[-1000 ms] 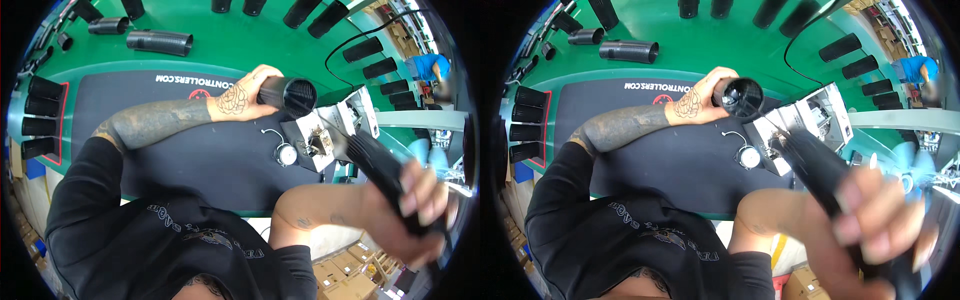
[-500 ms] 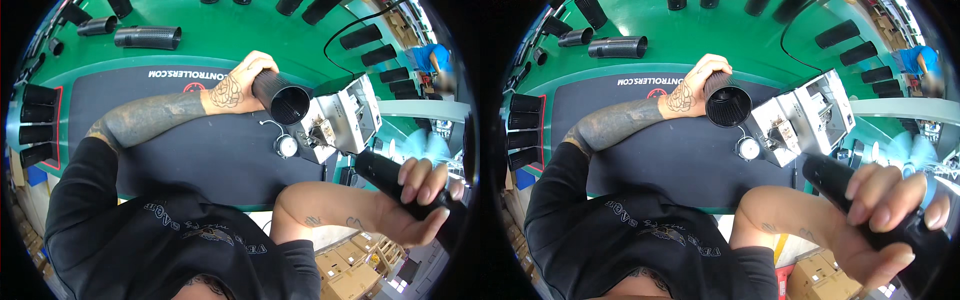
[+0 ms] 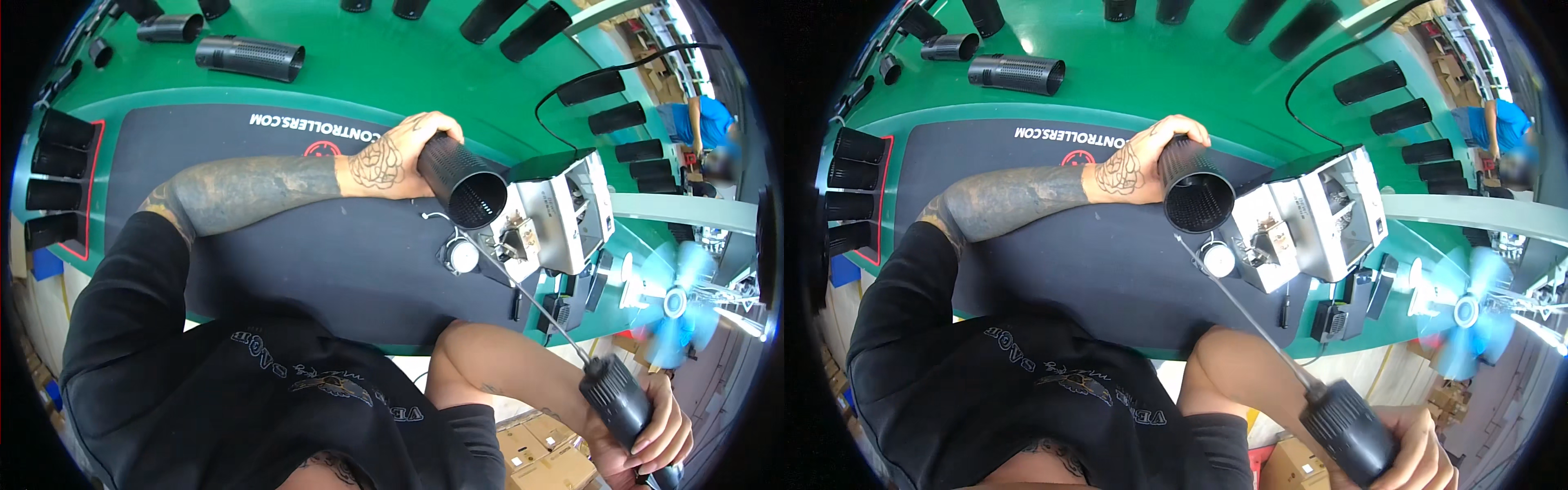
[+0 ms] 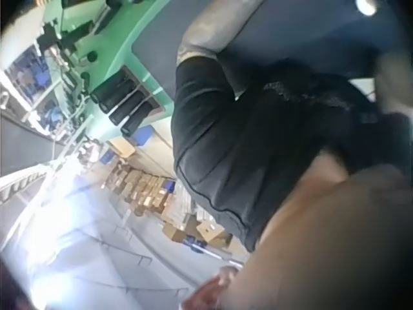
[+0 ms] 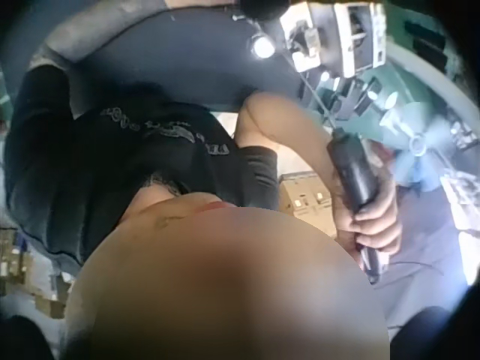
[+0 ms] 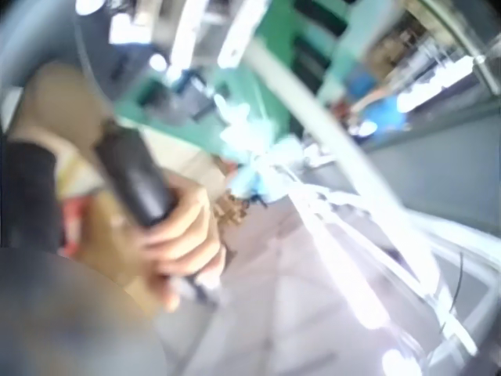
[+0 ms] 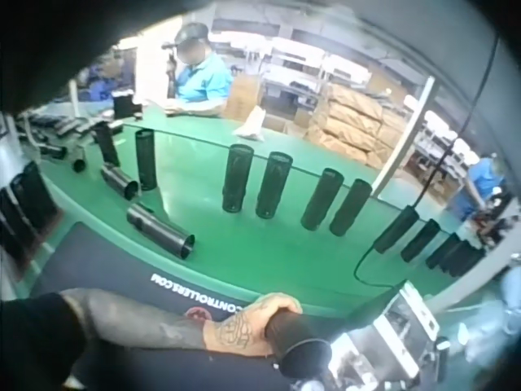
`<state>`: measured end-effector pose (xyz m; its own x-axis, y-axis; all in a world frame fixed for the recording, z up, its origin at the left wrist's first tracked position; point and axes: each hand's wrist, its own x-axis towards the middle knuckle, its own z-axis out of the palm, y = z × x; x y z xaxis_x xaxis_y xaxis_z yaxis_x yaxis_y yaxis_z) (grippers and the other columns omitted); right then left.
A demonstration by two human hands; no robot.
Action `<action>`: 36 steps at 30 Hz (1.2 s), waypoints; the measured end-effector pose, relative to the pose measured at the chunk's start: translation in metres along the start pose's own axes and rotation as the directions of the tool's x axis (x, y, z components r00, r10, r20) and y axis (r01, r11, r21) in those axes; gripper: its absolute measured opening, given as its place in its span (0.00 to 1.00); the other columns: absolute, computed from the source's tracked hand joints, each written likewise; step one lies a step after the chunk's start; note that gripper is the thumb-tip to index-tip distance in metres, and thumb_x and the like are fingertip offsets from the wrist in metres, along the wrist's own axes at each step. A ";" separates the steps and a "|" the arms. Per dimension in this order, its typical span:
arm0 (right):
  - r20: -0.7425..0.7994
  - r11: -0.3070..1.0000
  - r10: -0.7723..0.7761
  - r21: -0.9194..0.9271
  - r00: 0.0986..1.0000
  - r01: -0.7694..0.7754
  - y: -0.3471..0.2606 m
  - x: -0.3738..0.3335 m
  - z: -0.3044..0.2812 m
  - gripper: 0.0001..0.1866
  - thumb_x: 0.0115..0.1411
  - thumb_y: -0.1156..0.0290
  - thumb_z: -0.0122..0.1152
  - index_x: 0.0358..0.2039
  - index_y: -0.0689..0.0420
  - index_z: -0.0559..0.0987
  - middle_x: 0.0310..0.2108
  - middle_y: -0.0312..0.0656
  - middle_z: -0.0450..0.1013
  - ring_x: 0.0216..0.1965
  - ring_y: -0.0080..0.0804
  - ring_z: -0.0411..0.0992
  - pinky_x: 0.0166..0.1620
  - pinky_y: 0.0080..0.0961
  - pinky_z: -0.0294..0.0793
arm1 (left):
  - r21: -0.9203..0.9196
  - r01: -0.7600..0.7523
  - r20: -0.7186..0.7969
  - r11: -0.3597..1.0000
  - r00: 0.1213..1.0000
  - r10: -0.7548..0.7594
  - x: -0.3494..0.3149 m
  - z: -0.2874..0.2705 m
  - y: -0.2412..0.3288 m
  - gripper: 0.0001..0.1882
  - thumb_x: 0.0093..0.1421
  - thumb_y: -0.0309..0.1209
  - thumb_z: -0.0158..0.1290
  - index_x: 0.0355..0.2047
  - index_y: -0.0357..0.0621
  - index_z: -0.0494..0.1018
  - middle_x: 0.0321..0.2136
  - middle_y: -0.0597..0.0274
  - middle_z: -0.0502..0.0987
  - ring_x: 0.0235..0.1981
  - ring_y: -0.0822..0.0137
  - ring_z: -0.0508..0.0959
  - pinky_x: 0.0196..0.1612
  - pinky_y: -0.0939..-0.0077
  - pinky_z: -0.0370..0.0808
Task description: The recorder is assembling black plastic tube components using an electric power screwdriver at a production workbench.
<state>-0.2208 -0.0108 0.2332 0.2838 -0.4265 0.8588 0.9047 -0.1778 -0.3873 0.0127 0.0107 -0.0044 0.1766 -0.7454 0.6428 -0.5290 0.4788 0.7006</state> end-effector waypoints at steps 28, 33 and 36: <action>0.369 0.885 0.423 -0.363 0.828 -0.290 0.084 0.009 -0.015 0.19 0.56 0.65 0.52 0.46 0.51 0.59 0.27 0.40 0.64 0.20 0.28 0.62 0.28 0.33 0.64 | -0.255 0.205 0.005 0.945 0.978 -0.210 -0.001 0.004 -0.002 0.33 0.38 0.24 0.65 0.44 0.44 0.61 0.38 0.55 0.69 0.41 0.57 0.73 0.44 0.69 0.70; 0.221 0.947 0.267 -0.243 0.938 -0.212 0.061 0.005 -0.017 0.19 0.54 0.62 0.55 0.42 0.53 0.63 0.27 0.37 0.64 0.20 0.25 0.62 0.29 0.29 0.63 | -0.135 0.080 -0.018 0.988 0.996 -0.083 -0.006 0.004 -0.007 0.36 0.39 0.19 0.65 0.47 0.39 0.59 0.43 0.58 0.65 0.46 0.65 0.70 0.50 0.74 0.67; 0.001 0.991 -0.004 -0.134 1.000 0.004 0.025 -0.001 -0.008 0.20 0.50 0.55 0.62 0.37 0.55 0.69 0.27 0.32 0.64 0.20 0.20 0.62 0.30 0.22 0.61 | -0.106 0.188 -0.034 0.976 0.981 -0.192 -0.001 -0.002 0.001 0.35 0.41 0.18 0.63 0.49 0.43 0.59 0.43 0.58 0.65 0.46 0.65 0.69 0.50 0.74 0.67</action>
<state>-0.2012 -0.0213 0.2199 0.2803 -0.4250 0.8607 0.8553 -0.2965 -0.4249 0.0140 0.0128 -0.0039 0.3032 -0.8073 0.5062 -0.3953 0.3768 0.8377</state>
